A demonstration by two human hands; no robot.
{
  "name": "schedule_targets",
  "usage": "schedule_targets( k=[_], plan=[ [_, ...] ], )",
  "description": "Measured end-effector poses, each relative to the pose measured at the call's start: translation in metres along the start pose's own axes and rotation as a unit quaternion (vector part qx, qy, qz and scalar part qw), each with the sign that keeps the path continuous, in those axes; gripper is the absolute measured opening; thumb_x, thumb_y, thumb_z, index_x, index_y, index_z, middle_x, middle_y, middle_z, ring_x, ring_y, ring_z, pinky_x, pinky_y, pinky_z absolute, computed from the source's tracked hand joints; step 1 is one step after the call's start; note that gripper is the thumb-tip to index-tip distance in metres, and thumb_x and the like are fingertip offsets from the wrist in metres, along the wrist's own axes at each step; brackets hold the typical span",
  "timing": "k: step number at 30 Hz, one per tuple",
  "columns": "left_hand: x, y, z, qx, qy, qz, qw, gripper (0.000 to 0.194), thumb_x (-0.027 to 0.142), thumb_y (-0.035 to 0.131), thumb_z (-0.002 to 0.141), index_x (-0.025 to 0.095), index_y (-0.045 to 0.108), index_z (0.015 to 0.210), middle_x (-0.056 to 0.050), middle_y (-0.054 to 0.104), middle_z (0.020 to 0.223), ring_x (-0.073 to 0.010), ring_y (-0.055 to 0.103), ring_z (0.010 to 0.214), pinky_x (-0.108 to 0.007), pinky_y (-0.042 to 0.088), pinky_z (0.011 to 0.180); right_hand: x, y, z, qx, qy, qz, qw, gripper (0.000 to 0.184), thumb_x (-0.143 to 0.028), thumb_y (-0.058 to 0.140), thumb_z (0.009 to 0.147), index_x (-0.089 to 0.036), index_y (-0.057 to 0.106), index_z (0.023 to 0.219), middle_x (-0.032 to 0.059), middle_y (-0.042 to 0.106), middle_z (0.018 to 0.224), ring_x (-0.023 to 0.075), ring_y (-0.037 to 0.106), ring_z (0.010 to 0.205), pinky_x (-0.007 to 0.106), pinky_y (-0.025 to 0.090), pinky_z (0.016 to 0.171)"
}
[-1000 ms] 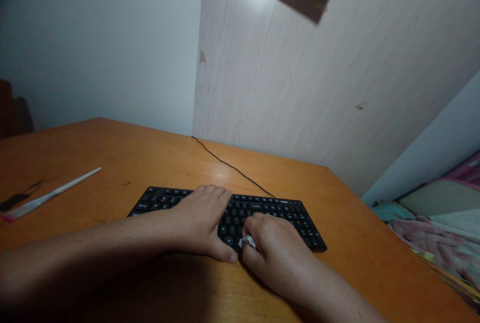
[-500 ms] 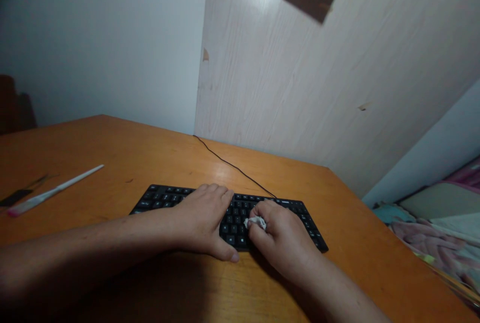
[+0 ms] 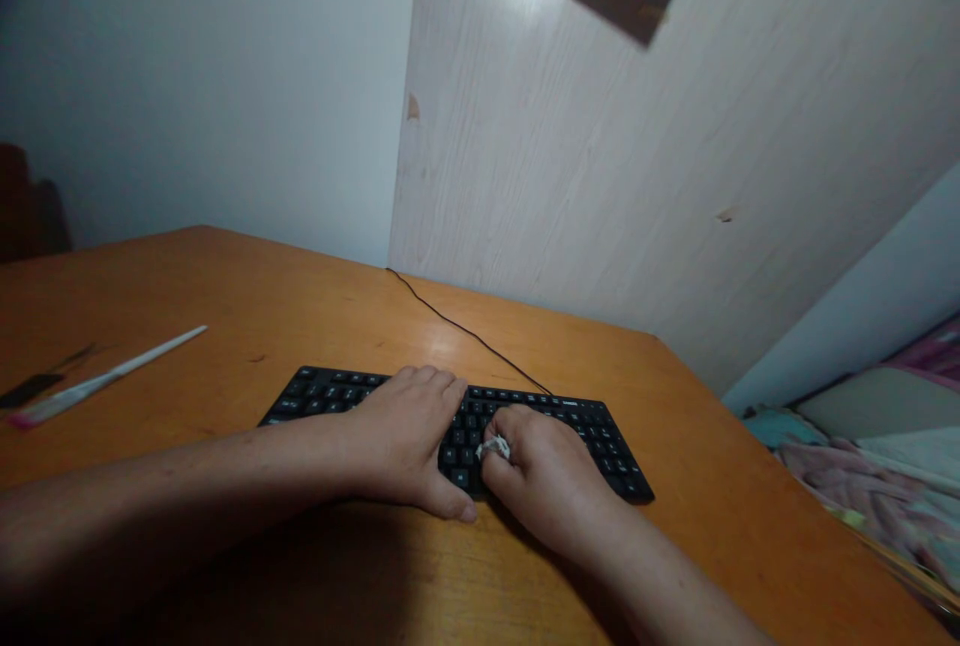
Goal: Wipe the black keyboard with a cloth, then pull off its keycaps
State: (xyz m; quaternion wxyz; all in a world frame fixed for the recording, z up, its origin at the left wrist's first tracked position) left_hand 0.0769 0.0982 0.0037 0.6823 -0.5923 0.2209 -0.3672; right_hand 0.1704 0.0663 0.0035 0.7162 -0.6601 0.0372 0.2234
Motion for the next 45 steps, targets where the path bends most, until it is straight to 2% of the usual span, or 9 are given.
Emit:
schedule_targets(
  k=[3,8,13,16,24,32,37,41,45],
  plan=[
    [0.0,0.0,0.0,0.001,0.003,0.001,1.0,0.094,0.089,0.056,0.049,0.013,0.059,0.105,-0.014,0.061,0.101,-0.0325,0.055,0.094,-0.045,0.043,0.087,-0.001,-0.001,0.001,0.014,-0.001,-0.011,1.0,0.009,-0.014,0.051,0.079,-0.021,0.057,0.078,0.0003,0.062,0.075,0.0161,0.052,0.068,0.028,0.031,0.06],
    [-0.001,0.0,0.0,0.006,0.005,0.0,1.0,0.095,0.089,0.057,0.048,0.013,0.059,0.105,-0.014,0.06,0.101,-0.0326,0.055,0.095,-0.045,0.043,0.088,0.002,-0.001,0.001,-0.025,-0.012,0.014,1.0,0.009,-0.016,0.052,0.081,-0.022,0.058,0.078,-0.0016,0.06,0.07,0.0148,0.052,0.064,0.027,0.031,0.057],
    [0.0,0.0,0.0,0.0,0.002,0.005,1.0,0.094,0.09,0.056,0.048,0.013,0.059,0.103,-0.014,0.06,0.1,-0.032,0.055,0.093,-0.045,0.043,0.087,0.025,-0.012,0.003,0.05,0.026,0.037,0.998,0.007,-0.021,0.053,0.083,-0.022,0.058,0.078,-0.0017,0.059,0.068,0.0149,0.053,0.063,0.027,0.033,0.058],
    [0.0,0.0,0.0,-0.002,0.002,0.006,1.0,0.096,0.09,0.055,0.048,0.012,0.059,0.104,-0.014,0.06,0.1,-0.0321,0.055,0.093,-0.045,0.043,0.087,0.027,-0.01,0.005,0.065,0.026,0.025,0.997,0.007,-0.022,0.053,0.083,-0.022,0.059,0.079,-0.0006,0.061,0.07,0.0158,0.054,0.065,0.027,0.034,0.059],
    [0.0,0.001,0.001,0.003,0.001,0.009,1.0,0.096,0.09,0.055,0.047,0.013,0.059,0.104,-0.014,0.06,0.1,-0.0315,0.055,0.092,-0.045,0.044,0.087,0.016,-0.003,0.008,0.015,0.002,-0.003,1.0,0.009,-0.018,0.052,0.08,-0.023,0.06,0.078,-0.0013,0.062,0.069,0.0156,0.053,0.064,0.027,0.032,0.057],
    [0.0,0.0,0.001,-0.001,0.0,0.006,1.0,0.095,0.089,0.057,0.048,0.013,0.059,0.105,-0.013,0.06,0.1,-0.0313,0.055,0.093,-0.045,0.044,0.088,0.023,-0.014,0.013,0.114,0.008,-0.001,0.993,0.012,-0.029,0.052,0.089,-0.022,0.062,0.085,0.0011,0.062,0.079,0.0178,0.056,0.075,0.029,0.038,0.067],
    [0.0,0.001,0.001,-0.004,-0.001,0.007,1.0,0.096,0.09,0.056,0.048,0.012,0.06,0.104,-0.014,0.06,0.099,-0.0321,0.054,0.093,-0.045,0.044,0.087,0.013,-0.008,0.016,0.084,-0.025,-0.015,0.996,0.01,-0.023,0.054,0.086,-0.022,0.065,0.086,0.0025,0.061,0.084,0.0185,0.057,0.08,0.03,0.039,0.071],
    [0.001,0.0,0.0,-0.008,0.0,0.005,1.0,0.095,0.089,0.057,0.048,0.012,0.06,0.104,-0.014,0.061,0.1,-0.0329,0.055,0.094,-0.046,0.043,0.088,0.02,-0.008,0.017,0.062,-0.02,0.024,0.998,0.01,-0.024,0.055,0.085,-0.021,0.064,0.081,0.0012,0.061,0.079,0.0167,0.056,0.074,0.028,0.04,0.067],
    [0.001,0.0,0.0,-0.005,0.005,0.007,1.0,0.097,0.09,0.056,0.047,0.012,0.06,0.104,-0.016,0.061,0.102,-0.0337,0.055,0.094,-0.047,0.044,0.086,0.041,-0.02,0.019,0.126,0.028,0.05,0.99,0.018,-0.034,0.054,0.089,-0.021,0.065,0.085,0.0021,0.061,0.078,0.0177,0.057,0.073,0.029,0.041,0.066]
  ],
)
Point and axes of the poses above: each hand's wrist, its own z-axis towards the middle knuckle, its own y-axis out of the palm, x = y × z, the point moved 10 cm from there along z, towards the middle knuckle
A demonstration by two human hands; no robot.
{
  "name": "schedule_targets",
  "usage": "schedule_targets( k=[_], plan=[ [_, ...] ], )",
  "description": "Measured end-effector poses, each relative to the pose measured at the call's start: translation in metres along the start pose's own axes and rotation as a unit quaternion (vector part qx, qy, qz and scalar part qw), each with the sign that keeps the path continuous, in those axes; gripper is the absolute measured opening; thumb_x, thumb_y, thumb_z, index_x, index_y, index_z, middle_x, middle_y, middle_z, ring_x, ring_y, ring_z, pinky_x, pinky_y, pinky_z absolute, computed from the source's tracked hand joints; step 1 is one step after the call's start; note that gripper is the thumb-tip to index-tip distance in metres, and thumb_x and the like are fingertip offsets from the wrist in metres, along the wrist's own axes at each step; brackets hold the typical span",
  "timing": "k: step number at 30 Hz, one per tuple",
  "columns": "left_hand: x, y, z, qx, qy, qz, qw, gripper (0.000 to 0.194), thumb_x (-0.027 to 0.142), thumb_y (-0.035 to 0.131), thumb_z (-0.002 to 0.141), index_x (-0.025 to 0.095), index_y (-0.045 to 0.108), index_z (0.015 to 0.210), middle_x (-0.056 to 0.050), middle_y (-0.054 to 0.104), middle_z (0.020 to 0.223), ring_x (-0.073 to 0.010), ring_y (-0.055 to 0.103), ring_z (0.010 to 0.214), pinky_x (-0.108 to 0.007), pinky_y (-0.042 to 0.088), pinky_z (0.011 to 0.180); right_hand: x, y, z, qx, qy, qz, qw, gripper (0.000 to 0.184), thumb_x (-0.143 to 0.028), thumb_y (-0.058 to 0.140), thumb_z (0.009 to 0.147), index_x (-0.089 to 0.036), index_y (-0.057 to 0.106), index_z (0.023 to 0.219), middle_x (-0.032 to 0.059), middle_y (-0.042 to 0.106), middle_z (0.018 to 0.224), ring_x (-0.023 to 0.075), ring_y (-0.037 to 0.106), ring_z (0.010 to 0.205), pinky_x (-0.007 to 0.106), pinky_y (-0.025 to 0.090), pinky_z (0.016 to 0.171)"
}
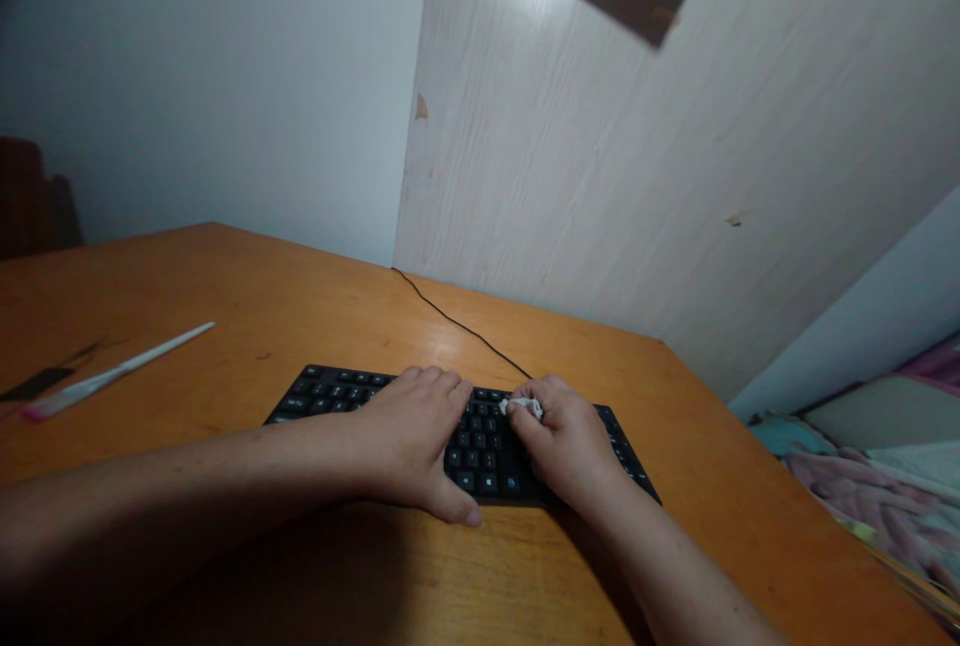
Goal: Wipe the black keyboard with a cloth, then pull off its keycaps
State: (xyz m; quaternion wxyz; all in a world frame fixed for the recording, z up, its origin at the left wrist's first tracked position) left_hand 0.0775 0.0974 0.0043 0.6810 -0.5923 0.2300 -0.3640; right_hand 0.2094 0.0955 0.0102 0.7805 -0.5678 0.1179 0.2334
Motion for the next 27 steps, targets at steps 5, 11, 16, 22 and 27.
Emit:
schedule_targets(
  k=[5,11,16,22,27],
  plan=[
    [-0.001,0.0,0.001,0.001,-0.001,-0.003,1.0,0.095,0.089,0.057,0.048,0.013,0.059,0.104,-0.015,0.061,0.101,-0.0329,0.055,0.094,-0.045,0.044,0.086,-0.005,0.006,0.002,-0.003,-0.025,-0.052,0.998,0.017,-0.033,0.055,0.089,-0.023,0.068,0.09,0.0035,0.061,0.085,0.0197,0.058,0.082,0.031,0.041,0.072],
    [-0.001,0.001,0.0,-0.002,-0.003,0.0,1.0,0.097,0.09,0.056,0.047,0.013,0.06,0.106,-0.016,0.061,0.103,-0.0336,0.055,0.096,-0.046,0.043,0.088,-0.01,0.011,0.002,-0.049,-0.043,-0.047,0.997,0.014,-0.028,0.055,0.087,-0.022,0.067,0.084,0.0026,0.061,0.084,0.0191,0.058,0.082,0.03,0.04,0.072],
    [0.001,0.0,0.0,-0.001,0.004,0.004,1.0,0.097,0.09,0.055,0.048,0.012,0.06,0.105,-0.017,0.061,0.102,-0.0335,0.055,0.094,-0.047,0.044,0.088,0.013,0.003,0.005,0.0,0.021,0.018,1.0,0.021,-0.037,0.053,0.09,-0.02,0.065,0.086,0.0023,0.062,0.077,0.0184,0.058,0.074,0.03,0.042,0.068],
    [-0.001,0.0,0.0,0.018,0.005,-0.011,1.0,0.097,0.091,0.055,0.047,0.015,0.06,0.107,-0.014,0.061,0.1,-0.0329,0.056,0.091,-0.047,0.044,0.086,0.014,0.001,0.006,0.032,0.021,0.016,0.999,0.022,-0.04,0.052,0.091,-0.022,0.063,0.097,0.0033,0.066,0.088,0.0196,0.06,0.081,0.031,0.043,0.072],
    [-0.001,0.0,-0.002,0.027,0.013,-0.016,0.999,0.098,0.09,0.055,0.048,0.017,0.06,0.112,-0.014,0.061,0.104,-0.0344,0.055,0.095,-0.05,0.043,0.088,0.003,-0.002,0.007,0.041,0.001,-0.029,0.999,0.019,-0.036,0.05,0.09,-0.022,0.062,0.093,0.0042,0.065,0.087,0.0202,0.059,0.082,0.031,0.041,0.072]
  ],
)
Point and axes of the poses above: each hand's wrist, its own z-axis towards the middle knuckle, its own y-axis out of the palm, x = y × z, the point moved 10 cm from there along z, towards the middle knuckle
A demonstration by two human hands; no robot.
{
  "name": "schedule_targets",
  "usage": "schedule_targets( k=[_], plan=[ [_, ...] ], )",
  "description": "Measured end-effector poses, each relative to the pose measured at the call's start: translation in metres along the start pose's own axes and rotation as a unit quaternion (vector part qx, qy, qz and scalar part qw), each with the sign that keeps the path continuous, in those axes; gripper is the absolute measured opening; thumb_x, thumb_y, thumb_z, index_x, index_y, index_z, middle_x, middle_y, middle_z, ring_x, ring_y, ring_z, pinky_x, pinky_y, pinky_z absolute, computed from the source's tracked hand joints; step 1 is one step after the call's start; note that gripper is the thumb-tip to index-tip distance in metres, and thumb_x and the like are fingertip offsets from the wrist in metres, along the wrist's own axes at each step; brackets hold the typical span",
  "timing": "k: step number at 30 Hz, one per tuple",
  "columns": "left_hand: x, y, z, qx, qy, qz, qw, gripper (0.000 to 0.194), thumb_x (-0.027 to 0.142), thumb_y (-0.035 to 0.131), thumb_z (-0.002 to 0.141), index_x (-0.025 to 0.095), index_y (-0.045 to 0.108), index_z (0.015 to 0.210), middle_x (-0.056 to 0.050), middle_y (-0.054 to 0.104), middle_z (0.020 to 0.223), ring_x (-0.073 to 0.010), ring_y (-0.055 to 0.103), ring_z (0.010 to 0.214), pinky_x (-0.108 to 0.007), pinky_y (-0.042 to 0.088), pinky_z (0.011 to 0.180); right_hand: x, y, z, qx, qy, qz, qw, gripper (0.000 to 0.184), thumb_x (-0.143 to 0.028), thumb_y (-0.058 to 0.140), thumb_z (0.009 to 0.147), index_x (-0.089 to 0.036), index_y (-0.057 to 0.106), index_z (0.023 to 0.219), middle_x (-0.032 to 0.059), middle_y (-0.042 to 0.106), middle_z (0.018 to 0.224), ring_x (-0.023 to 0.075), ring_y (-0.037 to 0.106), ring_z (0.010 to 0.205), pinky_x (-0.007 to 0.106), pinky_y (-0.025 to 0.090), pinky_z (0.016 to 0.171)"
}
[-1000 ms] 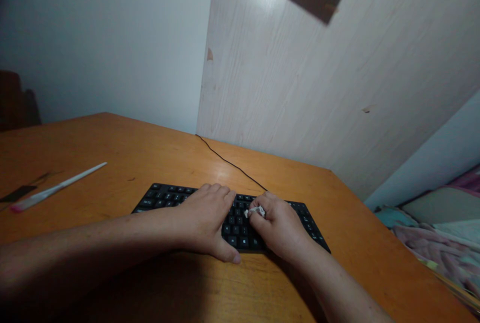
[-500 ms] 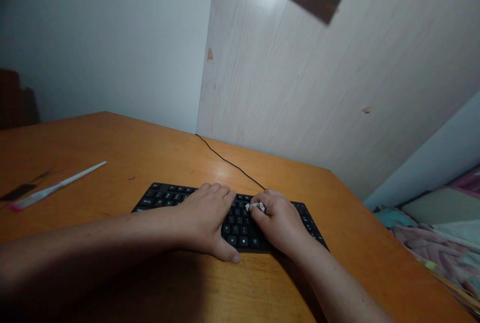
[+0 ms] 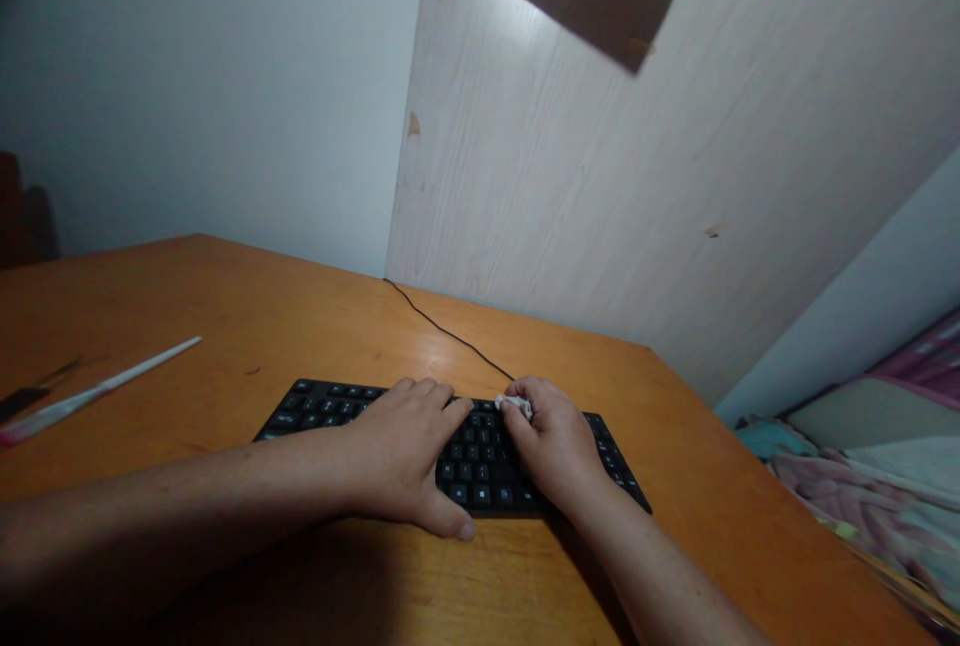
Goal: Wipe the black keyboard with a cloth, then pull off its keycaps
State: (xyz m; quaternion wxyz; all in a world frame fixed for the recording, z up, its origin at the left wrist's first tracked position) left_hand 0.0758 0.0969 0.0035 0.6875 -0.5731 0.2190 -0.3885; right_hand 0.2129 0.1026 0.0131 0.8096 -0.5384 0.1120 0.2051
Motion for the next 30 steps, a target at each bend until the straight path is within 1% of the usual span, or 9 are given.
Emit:
schedule_targets(
  k=[4,7,11,14,16,20,24,27,30],
  plan=[
    [0.001,-0.001,0.0,-0.006,0.003,-0.004,1.0,0.098,0.09,0.055,0.049,0.016,0.061,0.113,-0.015,0.061,0.105,-0.0354,0.055,0.097,-0.05,0.042,0.089,-0.002,0.003,0.004,-0.025,-0.008,-0.02,0.999,0.015,-0.033,0.052,0.088,-0.022,0.063,0.087,0.0031,0.064,0.082,0.0196,0.058,0.08,0.029,0.04,0.069],
    [0.002,-0.003,0.0,-0.001,0.003,-0.003,1.0,0.098,0.091,0.054,0.049,0.016,0.062,0.11,-0.015,0.061,0.103,-0.0352,0.055,0.095,-0.05,0.043,0.087,0.003,0.009,0.011,-0.049,0.003,0.007,0.999,0.015,-0.032,0.053,0.086,-0.021,0.063,0.085,0.0019,0.064,0.079,0.0179,0.058,0.076,0.027,0.04,0.065],
    [0.001,-0.003,0.0,-0.004,0.001,-0.004,1.0,0.095,0.09,0.056,0.049,0.016,0.062,0.109,-0.015,0.062,0.101,-0.0357,0.056,0.095,-0.05,0.044,0.086,0.014,0.029,0.026,-0.101,0.037,0.073,0.991,0.012,-0.03,0.057,0.082,-0.02,0.063,0.081,-0.0002,0.064,0.072,0.0146,0.056,0.067,0.024,0.039,0.059],
    [0.0,-0.002,0.0,-0.009,-0.003,-0.009,1.0,0.096,0.089,0.057,0.049,0.016,0.062,0.111,-0.015,0.062,0.104,-0.0362,0.056,0.096,-0.05,0.044,0.087,0.018,0.046,0.035,-0.164,0.069,0.122,0.976,0.008,-0.026,0.06,0.076,-0.018,0.062,0.078,-0.0012,0.062,0.067,0.0127,0.054,0.06,0.022,0.039,0.056],
    [0.001,-0.002,-0.001,-0.006,-0.001,-0.012,1.0,0.097,0.089,0.057,0.049,0.016,0.061,0.113,-0.015,0.062,0.105,-0.0359,0.056,0.096,-0.051,0.043,0.089,0.017,0.052,0.038,-0.192,0.081,0.144,0.967,0.007,-0.022,0.06,0.074,-0.018,0.062,0.079,-0.0012,0.062,0.066,0.0121,0.053,0.059,0.021,0.039,0.055],
    [0.0,-0.001,-0.001,-0.009,0.002,-0.012,1.0,0.097,0.09,0.056,0.049,0.016,0.062,0.111,-0.015,0.062,0.104,-0.0349,0.056,0.095,-0.051,0.043,0.089,0.015,0.05,0.041,-0.204,0.086,0.16,0.962,0.007,-0.019,0.06,0.07,-0.018,0.062,0.076,-0.0009,0.061,0.066,0.0125,0.052,0.059,0.021,0.039,0.053],
    [0.0,-0.002,0.0,-0.01,0.001,-0.01,1.0,0.099,0.092,0.053,0.049,0.016,0.061,0.113,-0.015,0.061,0.105,-0.0344,0.055,0.095,-0.051,0.044,0.089,0.012,0.051,0.038,-0.227,0.082,0.177,0.954,0.004,-0.018,0.059,0.069,-0.019,0.059,0.073,-0.0024,0.058,0.063,0.0116,0.049,0.057,0.022,0.037,0.053],
    [0.0,-0.001,0.0,-0.016,0.002,-0.012,1.0,0.099,0.094,0.05,0.049,0.017,0.061,0.111,-0.015,0.061,0.105,-0.0341,0.055,0.095,-0.05,0.043,0.09,0.012,0.051,0.038,-0.218,0.078,0.18,0.956,0.005,-0.018,0.058,0.069,-0.018,0.06,0.074,-0.0028,0.056,0.063,0.0112,0.048,0.056,0.022,0.036,0.052],
    [0.0,0.0,0.0,-0.025,-0.003,-0.011,1.0,0.1,0.094,0.049,0.049,0.018,0.061,0.111,-0.015,0.061,0.106,-0.0342,0.055,0.096,-0.05,0.043,0.09,0.012,0.053,0.038,-0.216,0.059,0.182,0.958,0.006,-0.019,0.057,0.07,-0.018,0.061,0.075,-0.0025,0.056,0.064,0.0115,0.048,0.057,0.022,0.037,0.053]
  ],
)
Point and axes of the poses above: each hand's wrist, its own z-axis towards the middle knuckle, its own y-axis out of the palm, x = y × z, the point moved 10 cm from there along z, towards the middle knuckle
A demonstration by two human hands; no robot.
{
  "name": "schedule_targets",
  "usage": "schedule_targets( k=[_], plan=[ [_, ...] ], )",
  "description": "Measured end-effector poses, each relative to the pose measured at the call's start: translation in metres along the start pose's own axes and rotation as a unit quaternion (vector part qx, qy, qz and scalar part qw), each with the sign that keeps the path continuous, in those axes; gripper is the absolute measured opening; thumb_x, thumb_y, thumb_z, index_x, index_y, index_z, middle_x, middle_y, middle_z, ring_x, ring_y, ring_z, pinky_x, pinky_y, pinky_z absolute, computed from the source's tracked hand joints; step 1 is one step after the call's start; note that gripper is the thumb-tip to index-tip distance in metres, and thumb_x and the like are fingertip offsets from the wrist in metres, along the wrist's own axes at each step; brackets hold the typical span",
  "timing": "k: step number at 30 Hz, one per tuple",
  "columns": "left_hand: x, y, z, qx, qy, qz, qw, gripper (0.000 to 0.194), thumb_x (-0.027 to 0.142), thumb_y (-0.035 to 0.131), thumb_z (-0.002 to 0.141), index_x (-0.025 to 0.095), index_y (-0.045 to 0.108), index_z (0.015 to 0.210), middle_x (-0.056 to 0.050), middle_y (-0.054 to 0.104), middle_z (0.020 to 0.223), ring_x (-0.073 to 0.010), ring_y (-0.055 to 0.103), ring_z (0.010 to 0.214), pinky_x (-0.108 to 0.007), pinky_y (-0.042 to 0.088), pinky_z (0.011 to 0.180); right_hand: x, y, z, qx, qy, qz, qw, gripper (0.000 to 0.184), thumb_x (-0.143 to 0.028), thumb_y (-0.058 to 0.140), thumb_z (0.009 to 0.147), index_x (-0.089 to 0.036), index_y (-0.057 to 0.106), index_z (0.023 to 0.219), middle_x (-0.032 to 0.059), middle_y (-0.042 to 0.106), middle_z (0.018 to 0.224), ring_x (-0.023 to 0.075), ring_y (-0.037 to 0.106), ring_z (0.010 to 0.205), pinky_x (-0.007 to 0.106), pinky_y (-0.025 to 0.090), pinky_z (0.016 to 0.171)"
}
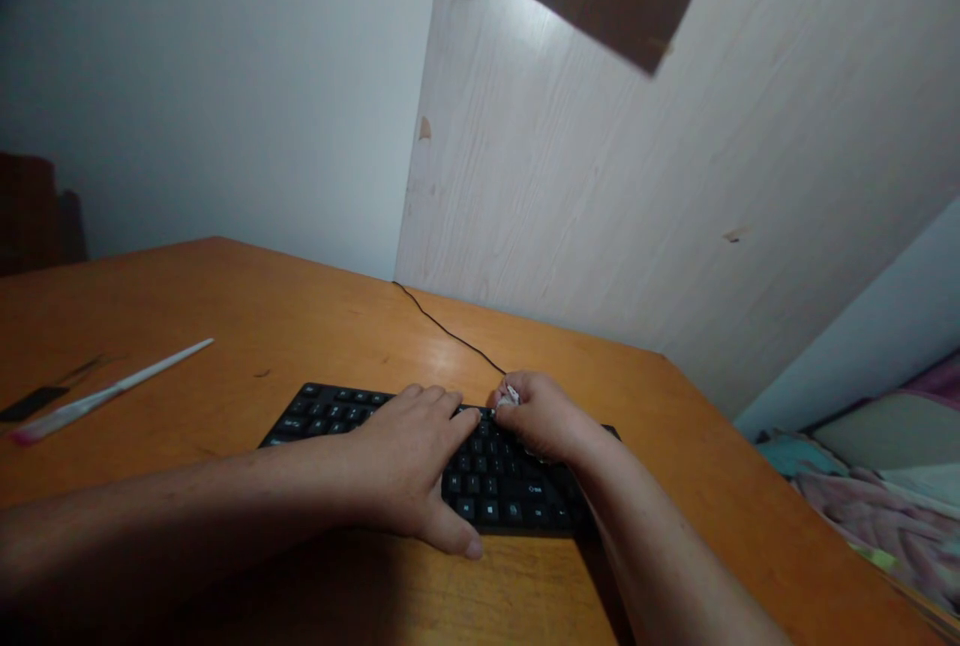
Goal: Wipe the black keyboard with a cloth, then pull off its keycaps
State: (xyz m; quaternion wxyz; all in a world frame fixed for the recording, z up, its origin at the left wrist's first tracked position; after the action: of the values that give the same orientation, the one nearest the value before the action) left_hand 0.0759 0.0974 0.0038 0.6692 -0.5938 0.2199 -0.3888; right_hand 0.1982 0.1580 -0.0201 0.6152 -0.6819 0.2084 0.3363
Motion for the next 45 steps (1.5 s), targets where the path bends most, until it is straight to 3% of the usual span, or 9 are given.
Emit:
schedule_targets(
  k=[11,18,23,31,40,43,45],
  plan=[
    [-0.001,0.002,0.001,0.001,-0.006,-0.008,1.0,0.101,0.09,0.055,0.048,0.016,0.06,0.116,-0.015,0.061,0.11,-0.0349,0.055,0.098,-0.05,0.042,0.091,0.002,0.0,0.003,0.005,0.0,-0.013,1.0,0.003,-0.02,0.059,0.071,-0.017,0.06,0.072,-0.0021,0.057,0.062,0.011,0.048,0.056,0.021,0.036,0.051],
    [-0.003,-0.001,0.0,0.02,-0.016,-0.023,0.999,0.097,0.086,0.061,0.046,0.015,0.058,0.112,-0.014,0.062,0.106,-0.033,0.057,0.094,-0.046,0.044,0.086,0.006,-0.011,0.008,0.072,-0.003,-0.047,0.996,0.007,-0.025,0.06,0.075,-0.018,0.062,0.076,-0.0003,0.061,0.066,0.012,0.05,0.058,0.022,0.037,0.053],
    [-0.003,-0.002,0.001,0.017,-0.021,-0.032,0.999,0.101,0.085,0.063,0.046,0.014,0.056,0.118,-0.014,0.062,0.108,-0.0339,0.058,0.096,-0.046,0.043,0.088,-0.006,0.002,0.005,0.047,-0.01,-0.012,0.999,0.007,-0.024,0.059,0.076,-0.018,0.061,0.078,-0.0013,0.058,0.066,0.0118,0.05,0.058,0.021,0.037,0.052],
    [-0.006,0.003,-0.001,0.019,-0.01,-0.038,0.999,0.114,0.09,0.059,0.046,0.012,0.05,0.128,-0.018,0.06,0.119,-0.0374,0.057,0.105,-0.048,0.042,0.095,-0.013,0.005,0.01,0.038,-0.031,-0.094,0.994,0.004,-0.017,0.057,0.075,-0.018,0.061,0.076,0.0001,0.062,0.066,0.0123,0.053,0.059,0.022,0.037,0.054],
    [-0.008,-0.006,-0.008,-0.047,0.005,-0.075,0.996,0.119,0.08,0.069,0.049,0.016,0.036,0.144,-0.017,0.047,0.144,-0.0376,0.047,0.128,-0.046,0.034,0.108,-0.018,-0.001,0.007,0.06,-0.049,-0.122,0.989,0.004,-0.021,0.06,0.077,-0.018,0.061,0.08,0.0024,0.066,0.074,0.0146,0.056,0.066,0.024,0.036,0.058],
    [-0.021,-0.008,-0.014,-0.074,-0.038,-0.068,0.994,0.11,0.078,0.068,0.054,0.016,0.042,0.141,-0.019,0.044,0.146,-0.0398,0.041,0.133,-0.049,0.032,0.108,-0.012,-0.005,0.008,0.068,-0.05,-0.113,0.99,0.006,-0.024,0.06,0.079,-0.018,0.061,0.078,0.0027,0.065,0.072,0.015,0.055,0.066,0.024,0.036,0.059],
    [-0.031,-0.016,-0.016,-0.049,-0.073,-0.097,0.991,0.089,0.072,0.063,0.067,0.017,0.048,0.136,-0.017,0.05,0.142,-0.0364,0.047,0.129,-0.045,0.037,0.104,-0.012,-0.009,0.008,0.08,-0.052,-0.105,0.99,0.01,-0.028,0.059,0.081,-0.018,0.06,0.079,0.0028,0.064,0.072,0.015,0.055,0.066,0.024,0.036,0.058]
  ],
)
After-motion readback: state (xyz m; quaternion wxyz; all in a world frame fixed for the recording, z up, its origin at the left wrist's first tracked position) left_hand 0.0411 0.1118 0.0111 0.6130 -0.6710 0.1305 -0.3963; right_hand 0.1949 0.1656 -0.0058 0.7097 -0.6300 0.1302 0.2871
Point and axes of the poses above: each hand's wrist, its own z-axis towards the middle knuckle, its own y-axis out of the palm, x = y × z, the point moved 10 cm from there along z, towards the middle knuckle
